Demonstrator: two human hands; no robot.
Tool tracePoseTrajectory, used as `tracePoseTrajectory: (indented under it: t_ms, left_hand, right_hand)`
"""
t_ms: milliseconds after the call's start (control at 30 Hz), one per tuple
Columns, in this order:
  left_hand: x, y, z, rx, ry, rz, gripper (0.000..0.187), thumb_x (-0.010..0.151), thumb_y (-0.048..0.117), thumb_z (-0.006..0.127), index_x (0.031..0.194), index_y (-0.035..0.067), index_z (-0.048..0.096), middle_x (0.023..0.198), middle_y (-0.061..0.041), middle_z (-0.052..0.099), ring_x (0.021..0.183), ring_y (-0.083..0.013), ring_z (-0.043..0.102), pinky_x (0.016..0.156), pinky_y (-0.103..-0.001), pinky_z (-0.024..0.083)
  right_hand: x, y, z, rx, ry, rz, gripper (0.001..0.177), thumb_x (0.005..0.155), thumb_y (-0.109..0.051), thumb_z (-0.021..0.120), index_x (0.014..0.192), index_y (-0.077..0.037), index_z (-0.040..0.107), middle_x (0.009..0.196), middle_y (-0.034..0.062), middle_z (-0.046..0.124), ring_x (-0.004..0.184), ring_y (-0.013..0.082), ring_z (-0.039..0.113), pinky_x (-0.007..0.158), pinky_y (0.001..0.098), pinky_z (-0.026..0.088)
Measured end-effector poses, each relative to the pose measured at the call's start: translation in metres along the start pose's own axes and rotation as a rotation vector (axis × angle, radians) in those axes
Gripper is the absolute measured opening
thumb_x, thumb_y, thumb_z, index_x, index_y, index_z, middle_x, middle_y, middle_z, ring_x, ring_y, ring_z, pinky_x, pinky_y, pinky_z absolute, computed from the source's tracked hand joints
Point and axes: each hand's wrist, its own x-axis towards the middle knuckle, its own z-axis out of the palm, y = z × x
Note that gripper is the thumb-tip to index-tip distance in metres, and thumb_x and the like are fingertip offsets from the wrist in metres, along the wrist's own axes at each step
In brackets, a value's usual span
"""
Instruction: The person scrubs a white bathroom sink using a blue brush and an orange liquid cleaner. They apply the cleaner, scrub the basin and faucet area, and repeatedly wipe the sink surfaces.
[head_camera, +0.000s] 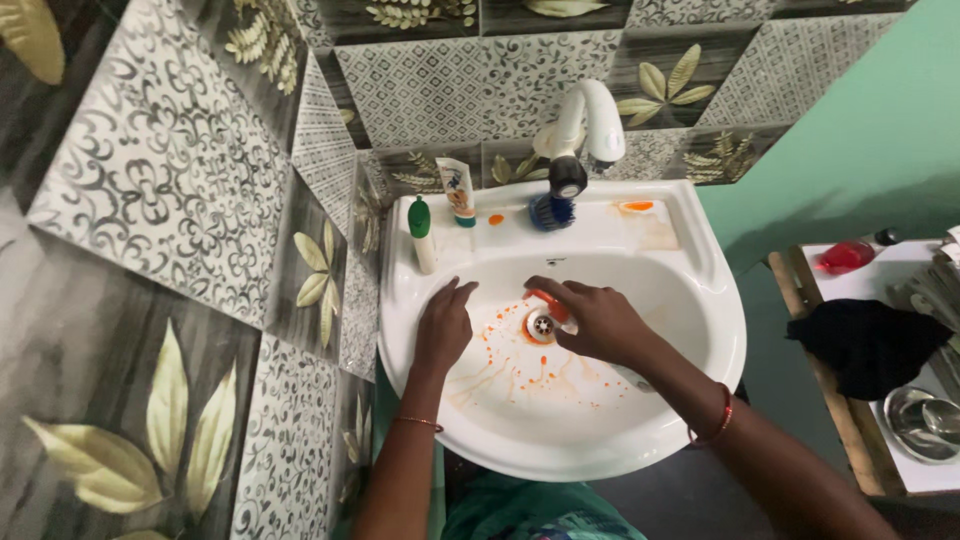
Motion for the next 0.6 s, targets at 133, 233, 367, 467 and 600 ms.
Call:
tracePoseTrajectory:
  t_ms: [133, 233, 367, 467, 600]
  left_hand:
    - [-0.011, -0.002, -0.004, -0.012, 0.013, -0.033, 0.048, 0.084, -0.006, 0.058, 0.129, 0.007, 0.065, 0.131, -0.025, 0.064, 0.124, -0.0391, 0.060, 0.106, -0.047, 0.048]
    - [-0.015, -0.004, -0.004, -0.048, 0.087, -0.041, 0.044, 0.086, -0.008, 0.057, 0.127, 0.007, 0.065, 0.127, -0.021, 0.066, 0.125, -0.0375, 0.061, 0.106, -0.046, 0.050]
    - [-0.016, -0.008, -0.004, -0.137, 0.147, -0.049, 0.040, 0.089, -0.009, 0.054, 0.125, 0.006, 0.063, 0.124, -0.018, 0.069, 0.125, -0.0359, 0.063, 0.104, -0.044, 0.052]
    - [-0.014, -0.008, -0.004, -0.159, 0.193, -0.040, 0.038, 0.091, -0.008, 0.053, 0.126, 0.005, 0.062, 0.123, -0.017, 0.070, 0.120, -0.0356, 0.065, 0.102, -0.044, 0.054]
    - [-0.014, -0.007, -0.005, -0.231, 0.168, -0.106, 0.037, 0.092, -0.007, 0.052, 0.127, 0.004, 0.062, 0.118, -0.016, 0.073, 0.112, -0.0343, 0.069, 0.094, -0.043, 0.056]
  right_hand:
    - [0.012, -0.012, 0.004, 0.028, 0.042, -0.056, 0.066, 0.076, -0.018, 0.078, 0.137, -0.026, 0.054, 0.111, 0.0088, 0.074, 0.086, 0.0338, 0.074, 0.073, 0.0453, 0.059]
    - [0.017, -0.018, 0.005, 0.144, 0.126, -0.153, 0.067, 0.074, -0.017, 0.079, 0.136, -0.022, 0.055, 0.110, 0.0105, 0.074, 0.086, 0.0341, 0.074, 0.072, 0.0448, 0.060]
    - [0.016, -0.023, 0.009, 0.157, 0.056, -0.167, 0.065, 0.076, -0.016, 0.078, 0.137, -0.022, 0.055, 0.108, 0.0102, 0.074, 0.084, 0.0333, 0.074, 0.073, 0.0434, 0.060]
    - [0.011, -0.020, 0.012, 0.165, 0.022, -0.164, 0.060, 0.079, -0.016, 0.079, 0.134, -0.024, 0.058, 0.108, 0.0091, 0.075, 0.083, 0.0325, 0.075, 0.074, 0.0428, 0.060]
    - [0.007, 0.007, 0.017, 0.244, 0.103, -0.139, 0.073, 0.071, -0.014, 0.082, 0.137, -0.023, 0.053, 0.111, 0.0106, 0.076, 0.086, 0.0320, 0.076, 0.079, 0.0418, 0.061]
